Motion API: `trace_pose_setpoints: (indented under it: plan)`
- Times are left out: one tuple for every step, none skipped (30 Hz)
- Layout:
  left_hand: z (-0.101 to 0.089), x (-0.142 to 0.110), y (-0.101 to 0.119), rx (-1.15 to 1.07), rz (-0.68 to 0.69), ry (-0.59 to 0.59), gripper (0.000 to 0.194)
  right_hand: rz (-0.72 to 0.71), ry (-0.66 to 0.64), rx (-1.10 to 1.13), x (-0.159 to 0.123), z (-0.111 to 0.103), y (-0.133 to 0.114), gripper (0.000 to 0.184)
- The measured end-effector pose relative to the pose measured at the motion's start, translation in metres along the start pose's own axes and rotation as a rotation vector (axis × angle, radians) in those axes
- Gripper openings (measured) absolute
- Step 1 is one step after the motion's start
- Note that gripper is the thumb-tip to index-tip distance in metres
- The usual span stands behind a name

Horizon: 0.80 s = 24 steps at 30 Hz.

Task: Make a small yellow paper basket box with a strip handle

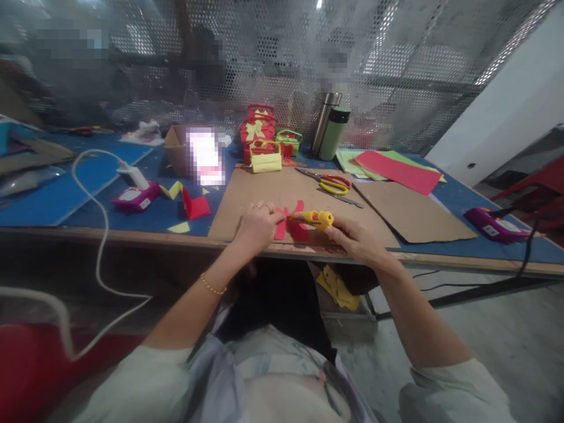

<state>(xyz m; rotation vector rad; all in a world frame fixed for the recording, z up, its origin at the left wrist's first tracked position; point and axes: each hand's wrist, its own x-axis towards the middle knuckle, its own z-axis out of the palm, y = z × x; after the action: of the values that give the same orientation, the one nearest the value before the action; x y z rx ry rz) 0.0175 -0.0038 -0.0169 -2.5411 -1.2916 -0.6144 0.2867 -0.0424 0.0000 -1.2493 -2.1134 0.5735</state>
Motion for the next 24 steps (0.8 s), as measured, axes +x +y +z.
trace_pose_setpoints:
  plan:
    - [0.0008, -0.0002, -0.0002, 0.004, 0.003, 0.014, 0.028, -0.005, 0.004, 0.008, 0.0001, 0.0001, 0.0006, 0.052]
    - [0.0013, -0.0004, -0.0004, 0.007, 0.007, 0.027, 0.027, -0.009, 0.009, 0.014, 0.0002, 0.0003, 0.0015, 0.053]
    - [0.0016, -0.0006, -0.0003, 0.01, 0.01, 0.033, 0.027, -0.01, 0.014, 0.016, 0.0001, 0.0005, 0.0027, 0.053]
    - [0.0014, -0.0006, -0.0001, 0.009, 0.011, 0.032, 0.027, -0.008, 0.021, 0.016, 0.0, 0.0008, 0.0039, 0.054]
    - [0.001, -0.0005, 0.0004, 0.006, 0.008, 0.024, 0.027, -0.004, 0.028, 0.012, -0.0002, 0.0011, 0.0052, 0.054]
    - [0.0003, -0.0004, 0.0009, 0.0, 0.002, 0.013, 0.027, 0.003, 0.035, 0.004, -0.0005, 0.0015, 0.0065, 0.054]
    - [-0.0005, -0.0001, 0.0015, -0.007, -0.004, 0.002, 0.027, 0.01, 0.038, -0.003, -0.0008, 0.0019, 0.0076, 0.055]
    - [-0.0012, 0.0001, 0.002, -0.014, -0.01, -0.009, 0.027, 0.015, 0.039, -0.009, -0.001, 0.0023, 0.0085, 0.055]
    - [-0.0019, 0.0004, 0.0024, -0.019, -0.016, -0.016, 0.027, 0.019, 0.038, -0.014, -0.0011, 0.0026, 0.0092, 0.055]
    - [-0.0022, 0.0007, 0.0026, -0.02, -0.021, -0.022, 0.028, 0.022, 0.035, -0.02, -0.0011, 0.003, 0.0096, 0.055]
    - [-0.0023, 0.0009, 0.0025, -0.018, -0.024, -0.025, 0.028, 0.024, 0.031, -0.027, -0.001, 0.0032, 0.0099, 0.055]
    - [-0.002, 0.0009, 0.0022, -0.013, -0.023, -0.028, 0.028, 0.025, 0.027, -0.033, -0.0007, 0.0034, 0.0099, 0.054]
    - [-0.0014, 0.0009, 0.0017, -0.007, -0.019, -0.027, 0.028, 0.024, 0.025, -0.038, -0.0004, 0.0034, 0.0099, 0.054]
    - [-0.0007, 0.0008, 0.0011, -0.004, -0.013, -0.021, 0.028, 0.023, 0.023, -0.043, -0.0001, 0.0034, 0.0097, 0.053]
    - [0.0002, 0.0006, 0.0004, -0.003, -0.005, -0.012, 0.028, 0.021, 0.02, -0.046, 0.0001, 0.0033, 0.0095, 0.052]
    - [0.001, 0.0003, -0.0002, -0.005, 0.002, -0.002, 0.029, 0.017, 0.019, -0.046, 0.0001, 0.0032, 0.0092, 0.052]
    - [0.0016, 0.0, -0.0007, -0.009, 0.007, 0.009, 0.029, 0.012, 0.019, -0.043, 0.0, 0.003, 0.0089, 0.051]
    - [0.0021, -0.0002, -0.001, -0.013, 0.008, 0.016, 0.03, 0.007, 0.022, -0.038, -0.0003, 0.0028, 0.0087, 0.051]
    - [0.0024, -0.0004, -0.0012, -0.017, 0.007, 0.018, 0.031, 0.004, 0.025, -0.033, -0.0007, 0.0026, 0.0085, 0.05]
    - [0.0025, -0.0005, -0.0011, -0.02, 0.005, 0.013, 0.031, 0.004, 0.029, -0.03, -0.0011, 0.0024, 0.0083, 0.05]
    - [0.0024, -0.0005, -0.0009, -0.021, 0.002, 0.007, 0.031, 0.008, 0.033, -0.029, -0.0015, 0.0022, 0.0082, 0.05]
    - [0.0023, -0.0004, -0.0007, -0.022, -0.001, 0.002, 0.03, 0.013, 0.036, -0.03, -0.0016, 0.0021, 0.0082, 0.05]
    - [0.0022, -0.0003, -0.0005, -0.022, -0.002, 0.0, 0.03, 0.019, 0.039, -0.033, -0.0016, 0.0021, 0.0082, 0.05]
    - [0.0021, -0.0002, -0.0003, -0.021, 0.0, 0.002, 0.029, 0.023, 0.043, -0.036, -0.0013, 0.0022, 0.0082, 0.051]
